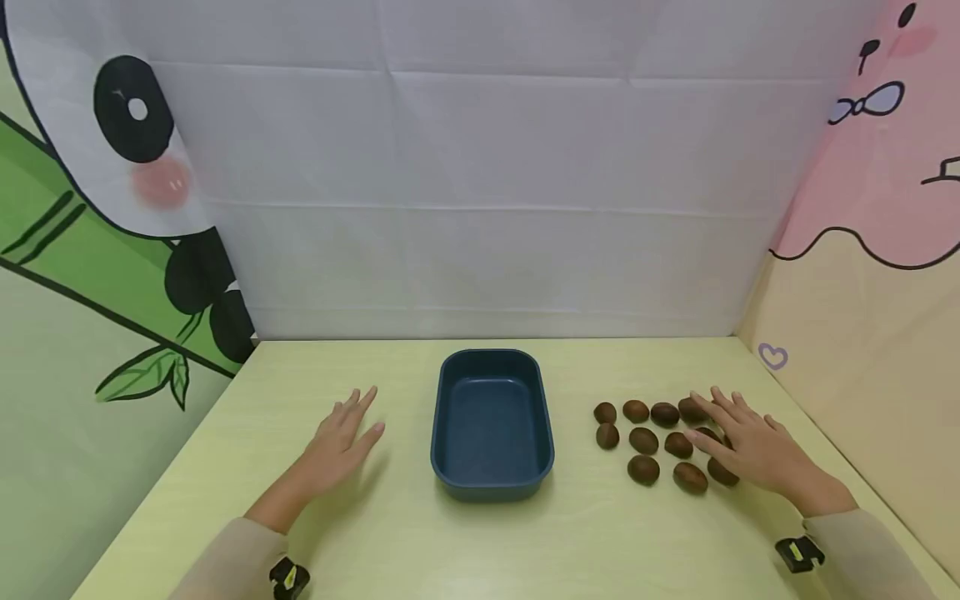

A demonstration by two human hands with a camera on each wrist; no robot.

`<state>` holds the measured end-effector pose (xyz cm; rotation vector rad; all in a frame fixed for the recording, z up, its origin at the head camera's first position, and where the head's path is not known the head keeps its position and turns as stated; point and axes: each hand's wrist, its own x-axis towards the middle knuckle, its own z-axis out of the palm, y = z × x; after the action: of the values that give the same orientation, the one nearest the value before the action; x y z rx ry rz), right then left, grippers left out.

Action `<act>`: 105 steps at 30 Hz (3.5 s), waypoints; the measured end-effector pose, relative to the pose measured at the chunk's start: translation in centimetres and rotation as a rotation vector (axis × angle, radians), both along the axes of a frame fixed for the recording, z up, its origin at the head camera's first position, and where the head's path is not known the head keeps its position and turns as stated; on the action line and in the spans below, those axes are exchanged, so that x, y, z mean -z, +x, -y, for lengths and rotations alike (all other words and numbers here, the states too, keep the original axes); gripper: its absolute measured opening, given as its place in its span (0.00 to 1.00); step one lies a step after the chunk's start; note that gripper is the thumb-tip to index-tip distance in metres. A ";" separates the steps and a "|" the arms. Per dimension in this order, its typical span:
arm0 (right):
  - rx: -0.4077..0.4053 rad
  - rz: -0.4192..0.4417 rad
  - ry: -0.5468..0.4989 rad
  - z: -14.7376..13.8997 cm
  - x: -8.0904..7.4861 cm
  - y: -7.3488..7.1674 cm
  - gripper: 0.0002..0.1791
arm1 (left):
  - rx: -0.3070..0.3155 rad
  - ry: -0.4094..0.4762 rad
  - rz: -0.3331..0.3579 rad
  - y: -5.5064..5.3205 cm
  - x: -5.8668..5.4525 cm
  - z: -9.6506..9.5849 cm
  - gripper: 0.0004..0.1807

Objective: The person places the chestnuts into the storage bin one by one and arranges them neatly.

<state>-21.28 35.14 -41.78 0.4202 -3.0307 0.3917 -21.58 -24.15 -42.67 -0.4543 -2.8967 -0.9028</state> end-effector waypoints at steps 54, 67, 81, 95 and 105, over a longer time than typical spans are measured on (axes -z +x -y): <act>-0.287 0.147 -0.229 6.7 -1.3 -6.9 0.26 | 0.000 1.017 0.677 -3.2 1.7 -7.8 0.34; -0.309 0.225 -0.182 9.1 -0.5 -9.8 0.20 | -0.003 0.991 0.685 -3.1 1.7 -7.8 0.33; -0.289 0.272 -0.142 9.5 0.1 -10.8 0.17 | 0.002 0.988 0.682 -3.0 1.8 -7.8 0.34; -0.340 0.185 -0.177 10.4 -1.7 -11.1 0.20 | 0.001 0.993 0.671 -2.8 1.8 -7.8 0.34; -0.477 0.083 -0.252 14.3 -4.7 -11.0 0.17 | 0.009 1.017 0.682 -3.0 1.9 -7.7 0.34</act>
<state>-32.24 20.86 -37.09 1.1298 -2.8720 0.8196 -24.57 -16.40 -44.57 -0.0479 -2.3308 -2.6760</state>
